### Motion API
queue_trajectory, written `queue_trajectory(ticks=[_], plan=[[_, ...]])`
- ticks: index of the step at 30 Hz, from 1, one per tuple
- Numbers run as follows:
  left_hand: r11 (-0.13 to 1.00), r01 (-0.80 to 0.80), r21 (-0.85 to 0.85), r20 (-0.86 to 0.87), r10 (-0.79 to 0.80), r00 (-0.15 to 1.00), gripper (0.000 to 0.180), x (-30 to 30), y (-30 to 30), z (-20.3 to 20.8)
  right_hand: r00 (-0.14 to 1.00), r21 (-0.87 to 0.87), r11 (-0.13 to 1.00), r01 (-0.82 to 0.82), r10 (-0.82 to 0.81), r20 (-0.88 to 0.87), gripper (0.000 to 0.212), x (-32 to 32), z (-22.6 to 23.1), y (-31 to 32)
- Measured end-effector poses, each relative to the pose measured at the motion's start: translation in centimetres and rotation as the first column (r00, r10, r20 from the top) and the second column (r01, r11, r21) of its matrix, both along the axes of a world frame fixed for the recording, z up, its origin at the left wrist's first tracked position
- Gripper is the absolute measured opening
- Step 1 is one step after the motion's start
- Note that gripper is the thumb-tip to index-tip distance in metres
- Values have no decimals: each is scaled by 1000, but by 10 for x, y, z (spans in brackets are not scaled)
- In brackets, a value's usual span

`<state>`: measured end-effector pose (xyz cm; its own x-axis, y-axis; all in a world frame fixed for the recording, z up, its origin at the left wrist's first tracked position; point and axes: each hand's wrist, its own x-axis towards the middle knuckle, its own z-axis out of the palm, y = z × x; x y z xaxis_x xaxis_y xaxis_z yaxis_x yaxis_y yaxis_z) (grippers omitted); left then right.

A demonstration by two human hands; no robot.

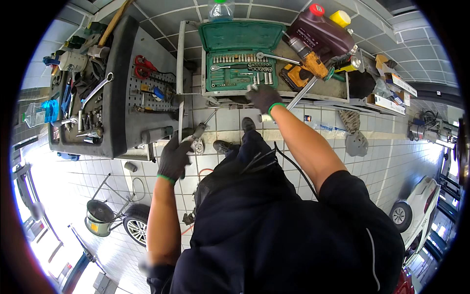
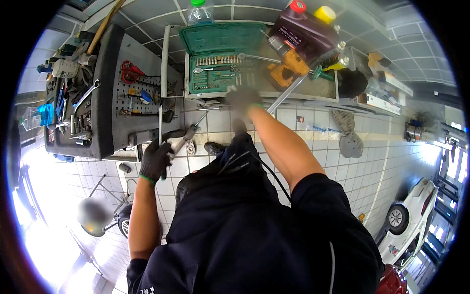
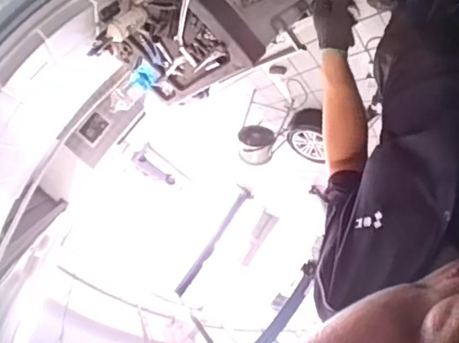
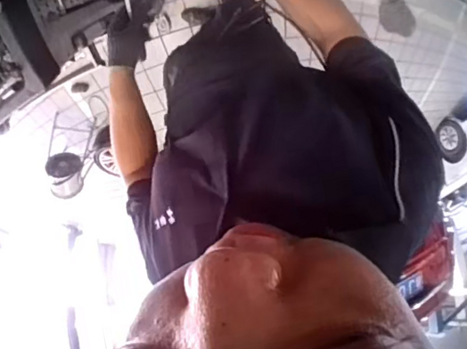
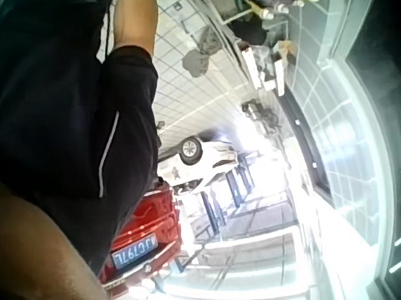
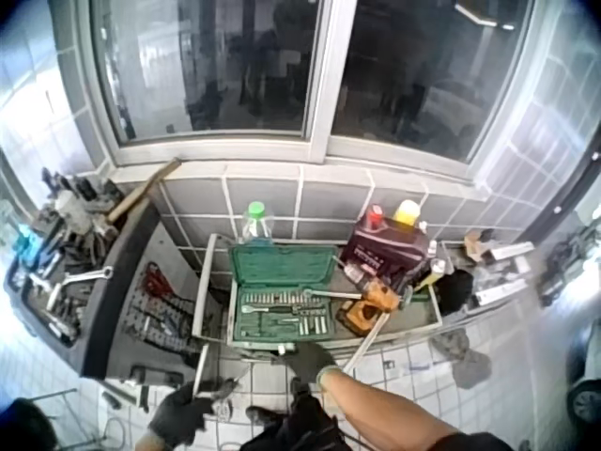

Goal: The person walks through a garage, picks up a wrench from the floor, and hands it to a coworker. The person then moves to a tool cart, opens several drawers, and organizes various wrenches and sockets into their designated slots. Finally, the person retrieves a new part from a box on a shelf.

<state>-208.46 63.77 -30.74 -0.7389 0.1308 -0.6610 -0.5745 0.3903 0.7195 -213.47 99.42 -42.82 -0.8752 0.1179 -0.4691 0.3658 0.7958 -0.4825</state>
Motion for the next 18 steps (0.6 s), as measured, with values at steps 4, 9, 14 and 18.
queue_trajectory(ticks=[4,9,14,18], plan=[[979,-109,-171,100,128,987,41,62,-98,-34,967,219,957,190,-221,129,70,-28,-42,45],[918,-59,-392,290,184,939,37,172,-178,-68,946,266,944,194,-251,203,68,-55,-40,41],[897,134,-421,500,106,860,36,266,-188,-82,963,304,921,242,-266,37,62,-39,-15,26],[911,59,-409,524,181,832,32,295,-201,-94,949,292,925,244,-290,124,59,-44,-25,40]])
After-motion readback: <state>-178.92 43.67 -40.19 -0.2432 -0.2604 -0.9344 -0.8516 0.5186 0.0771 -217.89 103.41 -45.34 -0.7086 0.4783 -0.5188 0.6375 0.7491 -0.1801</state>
